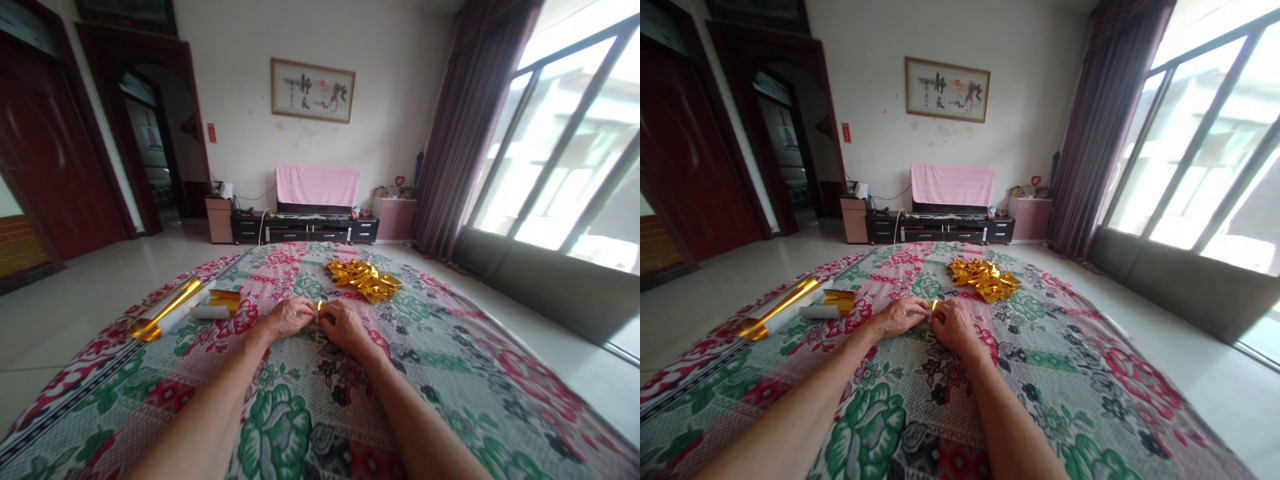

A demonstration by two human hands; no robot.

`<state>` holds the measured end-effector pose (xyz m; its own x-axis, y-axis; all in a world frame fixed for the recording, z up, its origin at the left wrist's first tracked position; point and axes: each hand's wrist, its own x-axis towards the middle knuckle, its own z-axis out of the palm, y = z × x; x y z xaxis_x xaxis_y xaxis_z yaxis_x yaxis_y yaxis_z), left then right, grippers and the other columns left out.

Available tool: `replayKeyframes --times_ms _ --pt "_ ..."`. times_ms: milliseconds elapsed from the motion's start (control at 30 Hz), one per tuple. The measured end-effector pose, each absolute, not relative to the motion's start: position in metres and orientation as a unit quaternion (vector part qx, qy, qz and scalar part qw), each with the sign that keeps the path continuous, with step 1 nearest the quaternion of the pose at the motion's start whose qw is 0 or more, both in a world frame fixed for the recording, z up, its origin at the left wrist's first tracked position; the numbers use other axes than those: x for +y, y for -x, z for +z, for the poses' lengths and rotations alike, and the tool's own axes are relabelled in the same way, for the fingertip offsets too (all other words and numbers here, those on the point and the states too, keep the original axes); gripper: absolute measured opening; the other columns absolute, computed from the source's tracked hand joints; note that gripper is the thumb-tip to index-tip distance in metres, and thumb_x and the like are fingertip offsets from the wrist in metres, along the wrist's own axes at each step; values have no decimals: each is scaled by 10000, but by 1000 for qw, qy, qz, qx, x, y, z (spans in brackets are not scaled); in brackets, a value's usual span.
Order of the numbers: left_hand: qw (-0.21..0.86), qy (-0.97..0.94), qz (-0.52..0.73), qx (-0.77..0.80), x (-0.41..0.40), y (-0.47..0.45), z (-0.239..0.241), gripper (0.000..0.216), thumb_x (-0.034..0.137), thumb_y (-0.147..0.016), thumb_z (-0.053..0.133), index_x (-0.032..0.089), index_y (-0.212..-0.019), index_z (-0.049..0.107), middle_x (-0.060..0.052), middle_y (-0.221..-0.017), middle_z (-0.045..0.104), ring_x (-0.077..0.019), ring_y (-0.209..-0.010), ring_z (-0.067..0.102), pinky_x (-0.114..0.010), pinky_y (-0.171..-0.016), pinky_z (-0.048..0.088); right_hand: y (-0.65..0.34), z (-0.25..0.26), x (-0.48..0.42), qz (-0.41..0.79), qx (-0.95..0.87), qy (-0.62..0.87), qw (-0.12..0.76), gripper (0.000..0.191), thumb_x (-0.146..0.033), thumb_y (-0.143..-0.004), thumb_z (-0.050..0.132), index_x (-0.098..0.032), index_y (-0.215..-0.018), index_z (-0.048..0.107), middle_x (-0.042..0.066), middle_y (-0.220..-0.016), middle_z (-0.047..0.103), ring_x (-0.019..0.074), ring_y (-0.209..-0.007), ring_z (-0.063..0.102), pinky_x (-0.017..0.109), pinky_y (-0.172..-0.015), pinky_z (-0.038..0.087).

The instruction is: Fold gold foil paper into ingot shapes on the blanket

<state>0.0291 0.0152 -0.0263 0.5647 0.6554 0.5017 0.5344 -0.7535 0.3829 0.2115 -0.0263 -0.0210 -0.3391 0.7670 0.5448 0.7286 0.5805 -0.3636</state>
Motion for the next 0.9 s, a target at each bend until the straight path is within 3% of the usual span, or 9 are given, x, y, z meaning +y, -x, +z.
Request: replayKeyframes --times_ms 900 --pt "64 -857 320 399 14 -41 -28 96 270 -726 608 192 -751 658 -20 -870 659 -146 -845 575 -278 -828 418 -212 -24 -22 37 -811 465 352 89 -159 -705 517 -181 -679 599 23 -727 580 128 -722 508 217 -676 374"
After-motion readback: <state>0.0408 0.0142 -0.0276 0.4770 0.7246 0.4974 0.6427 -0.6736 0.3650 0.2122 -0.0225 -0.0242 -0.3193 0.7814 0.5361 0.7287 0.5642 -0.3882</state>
